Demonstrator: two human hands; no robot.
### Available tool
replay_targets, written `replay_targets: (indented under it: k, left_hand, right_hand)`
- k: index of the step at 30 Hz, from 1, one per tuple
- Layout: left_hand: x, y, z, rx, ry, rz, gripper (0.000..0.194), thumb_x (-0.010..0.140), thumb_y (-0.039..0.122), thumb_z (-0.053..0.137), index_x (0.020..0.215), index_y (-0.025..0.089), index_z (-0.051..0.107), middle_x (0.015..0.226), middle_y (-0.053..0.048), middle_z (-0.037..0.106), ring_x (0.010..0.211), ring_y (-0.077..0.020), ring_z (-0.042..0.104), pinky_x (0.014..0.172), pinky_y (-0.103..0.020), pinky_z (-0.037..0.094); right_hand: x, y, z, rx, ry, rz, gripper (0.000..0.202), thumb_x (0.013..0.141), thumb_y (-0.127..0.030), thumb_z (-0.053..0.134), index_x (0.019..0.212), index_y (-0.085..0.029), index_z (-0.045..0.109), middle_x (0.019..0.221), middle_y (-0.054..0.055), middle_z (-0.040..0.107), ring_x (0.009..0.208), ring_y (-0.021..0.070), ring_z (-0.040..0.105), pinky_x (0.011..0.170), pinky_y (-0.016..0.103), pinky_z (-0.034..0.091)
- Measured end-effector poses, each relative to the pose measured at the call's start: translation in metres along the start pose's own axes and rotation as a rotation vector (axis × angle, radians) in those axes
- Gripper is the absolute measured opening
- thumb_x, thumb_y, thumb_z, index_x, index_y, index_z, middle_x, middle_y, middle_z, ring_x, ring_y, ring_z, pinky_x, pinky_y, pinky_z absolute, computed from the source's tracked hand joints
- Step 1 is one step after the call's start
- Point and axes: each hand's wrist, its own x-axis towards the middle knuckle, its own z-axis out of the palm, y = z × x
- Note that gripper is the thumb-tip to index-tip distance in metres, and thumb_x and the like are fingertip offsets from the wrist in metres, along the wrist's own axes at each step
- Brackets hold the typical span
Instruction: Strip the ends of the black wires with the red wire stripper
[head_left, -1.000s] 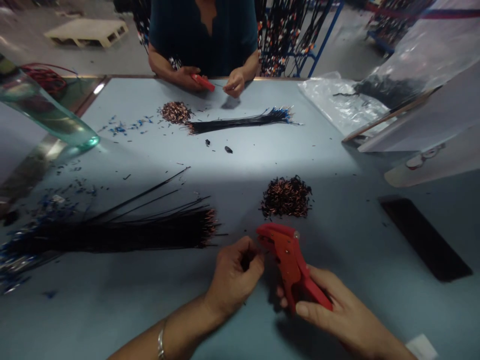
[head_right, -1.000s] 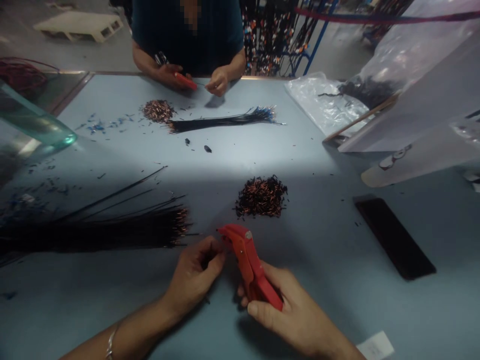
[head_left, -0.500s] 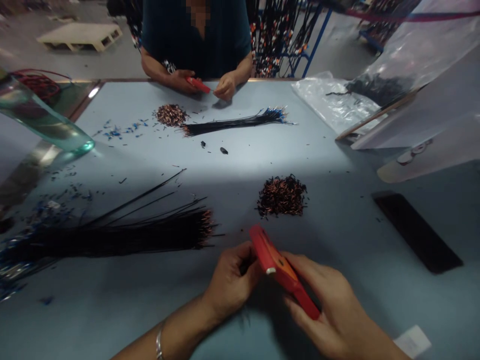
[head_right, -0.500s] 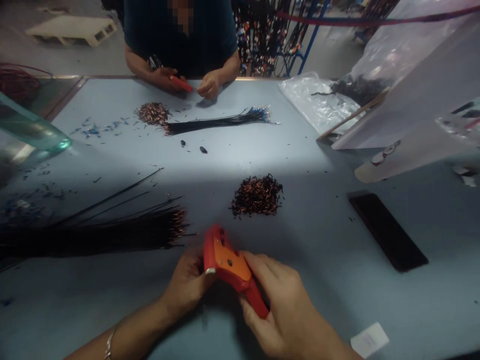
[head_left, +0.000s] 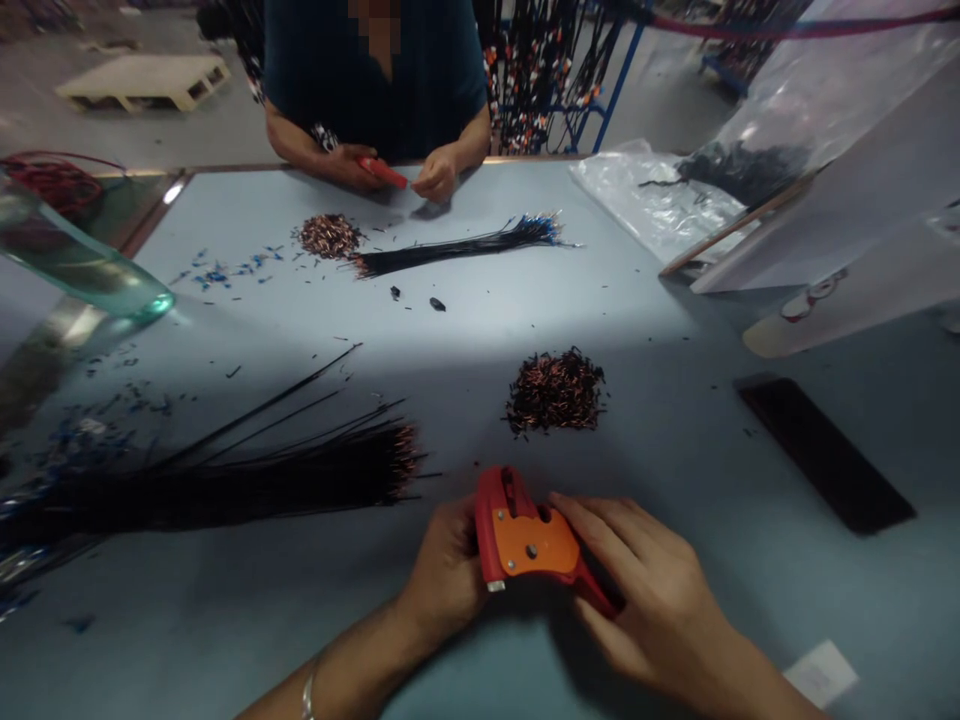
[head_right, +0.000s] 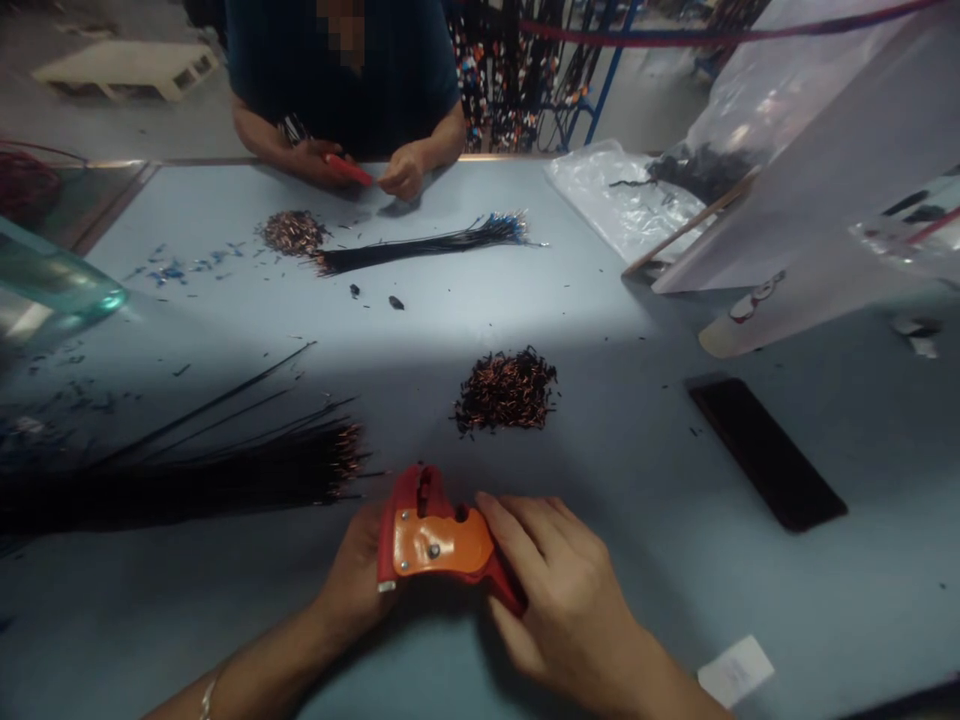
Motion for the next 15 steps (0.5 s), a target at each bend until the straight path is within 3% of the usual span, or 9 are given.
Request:
replay_targets:
  k: [15]
  left_hand:
    - [-0.0003, -0.0014, -0.0012, 0.055, -0.048, 0.061, 0.006, 0.071, 0.015, 0.071, 0.07, 0.018, 0.076, 0.067, -0.002, 0.074, 0.059, -0.015, 0.065, 0.061, -0.022, 0.051]
  right_hand:
    - [0.0012, 0.0014, 0.0038, -0.081, 0.005, -0.015, 0.049, 0.072, -0.015, 0.049, 0.119, -0.007, 0.052, 0.1, 0.02, 0.07, 0.085, 0.0307, 0.069, 0.072, 0.05, 0.059]
